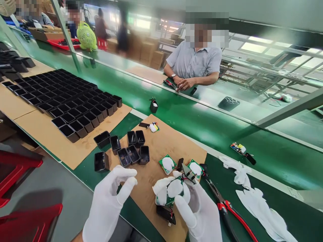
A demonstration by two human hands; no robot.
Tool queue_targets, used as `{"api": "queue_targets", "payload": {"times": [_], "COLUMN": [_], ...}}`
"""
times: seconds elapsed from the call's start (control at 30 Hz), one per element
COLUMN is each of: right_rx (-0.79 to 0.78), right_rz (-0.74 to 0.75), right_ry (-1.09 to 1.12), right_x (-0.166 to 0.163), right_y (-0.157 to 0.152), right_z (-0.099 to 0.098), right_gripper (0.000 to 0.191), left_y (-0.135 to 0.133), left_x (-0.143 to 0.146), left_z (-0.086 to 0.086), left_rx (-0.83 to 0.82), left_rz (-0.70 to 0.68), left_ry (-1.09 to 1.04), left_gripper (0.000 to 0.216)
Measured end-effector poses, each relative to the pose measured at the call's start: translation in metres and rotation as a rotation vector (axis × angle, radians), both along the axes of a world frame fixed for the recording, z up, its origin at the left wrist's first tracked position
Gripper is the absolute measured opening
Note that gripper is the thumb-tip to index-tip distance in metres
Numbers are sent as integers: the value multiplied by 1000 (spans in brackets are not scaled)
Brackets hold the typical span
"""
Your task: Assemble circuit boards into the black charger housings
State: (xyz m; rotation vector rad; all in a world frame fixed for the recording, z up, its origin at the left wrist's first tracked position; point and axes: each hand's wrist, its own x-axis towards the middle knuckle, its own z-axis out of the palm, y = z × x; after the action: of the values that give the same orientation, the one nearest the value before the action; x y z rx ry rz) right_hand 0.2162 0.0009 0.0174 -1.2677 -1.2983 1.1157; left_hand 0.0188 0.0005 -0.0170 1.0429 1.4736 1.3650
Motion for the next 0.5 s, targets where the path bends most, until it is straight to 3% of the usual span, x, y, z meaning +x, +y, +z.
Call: {"api": "queue_targets", "payload": {"times": [0.1, 0.23, 0.4, 0.5], "right_rx": [23, 52, 55, 67], "right_rz": [6, -210, -409, -361], "right_ry": [-15, -68, -137, -157], "right_x": [0, -6, -16, -24], "right_y": [-3, -21, -51, -65], "right_z": [-1, -15, -37, -44], "right_gripper": [31, 46, 56, 52], "left_y": [-11, -22, -20, -16], "left_x": [8, 18, 35, 43], "left_z": [-11, -23, -15, -7], "left_rx": [-39, -138, -321, -371], "left_rz": [-79, -43, -35, 13], "left_ry": [-63, -213, -491, -631], "left_gripper": [19, 33, 53, 61]}}
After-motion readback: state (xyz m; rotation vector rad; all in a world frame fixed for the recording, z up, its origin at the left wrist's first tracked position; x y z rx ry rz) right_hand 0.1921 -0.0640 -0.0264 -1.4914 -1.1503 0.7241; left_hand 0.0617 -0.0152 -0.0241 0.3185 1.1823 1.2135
